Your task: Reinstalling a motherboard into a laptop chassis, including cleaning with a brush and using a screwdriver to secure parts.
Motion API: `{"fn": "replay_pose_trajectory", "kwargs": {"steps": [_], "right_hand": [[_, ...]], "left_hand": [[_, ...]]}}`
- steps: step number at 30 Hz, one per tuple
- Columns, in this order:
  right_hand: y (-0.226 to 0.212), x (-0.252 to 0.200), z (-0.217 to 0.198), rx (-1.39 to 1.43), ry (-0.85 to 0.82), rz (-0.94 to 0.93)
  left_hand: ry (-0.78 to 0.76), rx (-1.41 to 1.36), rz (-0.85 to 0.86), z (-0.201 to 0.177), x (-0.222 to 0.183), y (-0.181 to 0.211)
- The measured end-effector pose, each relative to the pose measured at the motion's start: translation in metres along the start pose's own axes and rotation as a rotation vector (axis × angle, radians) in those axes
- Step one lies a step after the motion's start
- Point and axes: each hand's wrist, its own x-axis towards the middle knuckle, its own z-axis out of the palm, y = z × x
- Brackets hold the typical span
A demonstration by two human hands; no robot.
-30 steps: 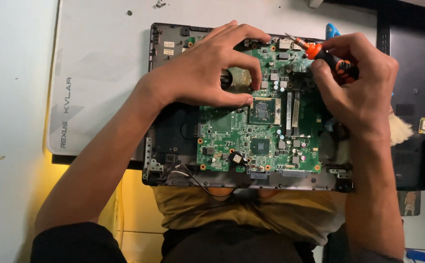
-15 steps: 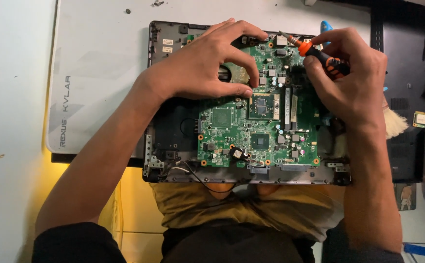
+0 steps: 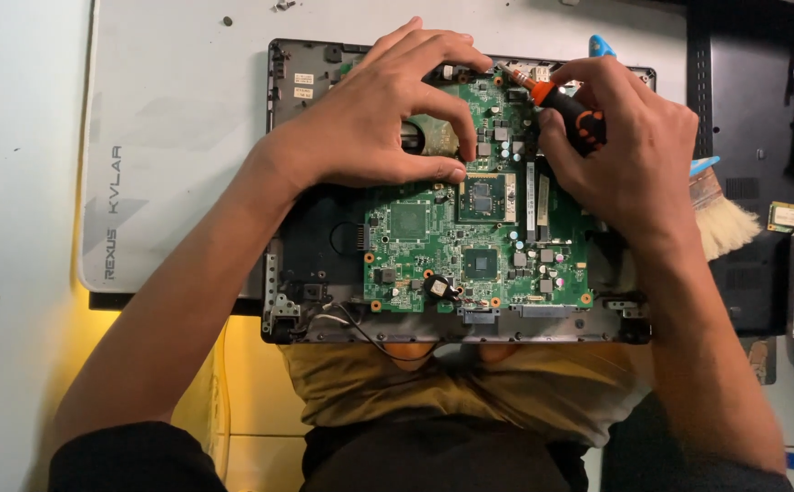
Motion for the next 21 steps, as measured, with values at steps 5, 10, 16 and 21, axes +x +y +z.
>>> {"fn": "replay_pose_trajectory", "kwargs": {"steps": [5, 10, 16, 21], "right_hand": [[-0.007, 0.002, -0.001, -0.044, -0.026, 0.017], [-0.008, 0.002, 0.001, -0.075, -0.035, 0.034], [-0.006, 0.001, 0.002, -0.049, -0.035, 0.071], [-0.001, 0.001, 0.0, 0.021, -0.016, 0.079]], "left_hand": [[0.009, 0.007, -0.001, 0.002, 0.0, 0.0], [0.008, 0.014, 0.007, 0.002, 0.0, -0.001], [-0.019, -0.016, 0.015, -0.003, 0.001, 0.005], [-0.01, -0.061, 0.024, -0.007, 0.003, 0.009]]}}
